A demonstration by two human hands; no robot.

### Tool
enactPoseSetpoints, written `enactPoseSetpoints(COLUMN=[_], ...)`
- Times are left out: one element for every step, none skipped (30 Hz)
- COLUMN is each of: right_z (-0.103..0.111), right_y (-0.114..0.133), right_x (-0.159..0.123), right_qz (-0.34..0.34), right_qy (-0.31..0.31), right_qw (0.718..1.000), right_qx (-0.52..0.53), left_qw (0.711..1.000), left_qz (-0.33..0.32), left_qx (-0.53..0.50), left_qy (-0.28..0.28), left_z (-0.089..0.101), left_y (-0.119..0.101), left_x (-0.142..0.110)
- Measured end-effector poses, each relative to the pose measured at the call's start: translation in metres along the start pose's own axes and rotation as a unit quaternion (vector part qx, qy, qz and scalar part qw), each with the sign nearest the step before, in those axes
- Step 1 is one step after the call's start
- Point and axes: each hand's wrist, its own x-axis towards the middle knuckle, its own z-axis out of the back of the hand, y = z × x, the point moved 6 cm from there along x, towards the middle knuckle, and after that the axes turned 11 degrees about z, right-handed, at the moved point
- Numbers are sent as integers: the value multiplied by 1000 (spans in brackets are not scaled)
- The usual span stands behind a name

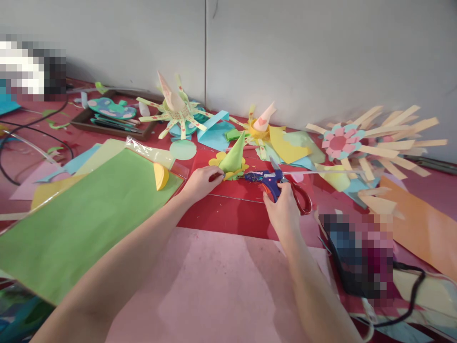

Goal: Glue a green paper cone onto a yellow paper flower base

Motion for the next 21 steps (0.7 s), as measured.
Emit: enactPoseSetpoints(right_z=[0,0,0,0,1,2,4,6,8,11,15,19,24,29,33,36,39,42,44,45,46], right_y=[0,0,-1,-2,-2,-3,-4,-6,-9,-12,-16,-21,-26,-32,-38,-45,-51,-58,-63,-68,-72], right_x=[0,0,0,0,0,0,1,2,3,5,6,9,11,13,15,17,19,20,22,23,24], right_qz=[-4,-10,-18,-26,-33,-37,-42,-48,-57,-68,-82,-98,-113,-128,-144,-158,-172,-182,-189,-196,-200], right_qy=[-1,-2,-5,-7,-10,-13,-15,-15,-14,-15,-18,-25,-35,-47,-58,-70,-83,-96,-109,-119,-126], right_qw=[1000,1000,1000,1000,999,999,999,999,998,998,996,995,993,991,988,985,982,979,976,973,971], right_qx=[1,2,1,0,0,1,2,2,1,-2,-5,-8,-7,-4,1,5,8,9,9,10,13], left_qw=[1000,1000,1000,1000,1000,1000,1000,1000,1000,1000,999,999,998,997,996,994,992,988,985,980,976], left_qz=[-5,-9,-13,-16,-19,-20,-22,-24,-26,-30,-34,-39,-44,-51,-58,-68,-79,-92,-106,-121,-139], left_qx=[1,2,2,2,1,0,-1,0,3,8,16,25,35,48,63,79,98,117,136,152,166], left_qy=[-1,-1,1,3,5,6,6,6,4,1,-2,-6,-10,-14,-19,-24,-28,-31,-32,-31,-30], left_z=[0,0,0,-1,-1,-1,-1,-1,-1,-1,0,0,0,1,1,1,0,-1,-3,-5,-8], left_y=[0,-1,-1,-1,-1,-1,-1,-1,-1,-2,-3,-4,-5,-7,-9,-12,-15,-19,-22,-27,-31], left_x=[0,0,0,0,0,0,0,0,0,0,-1,-1,-2,-3,-5,-7,-10,-12,-15,-18,-21])
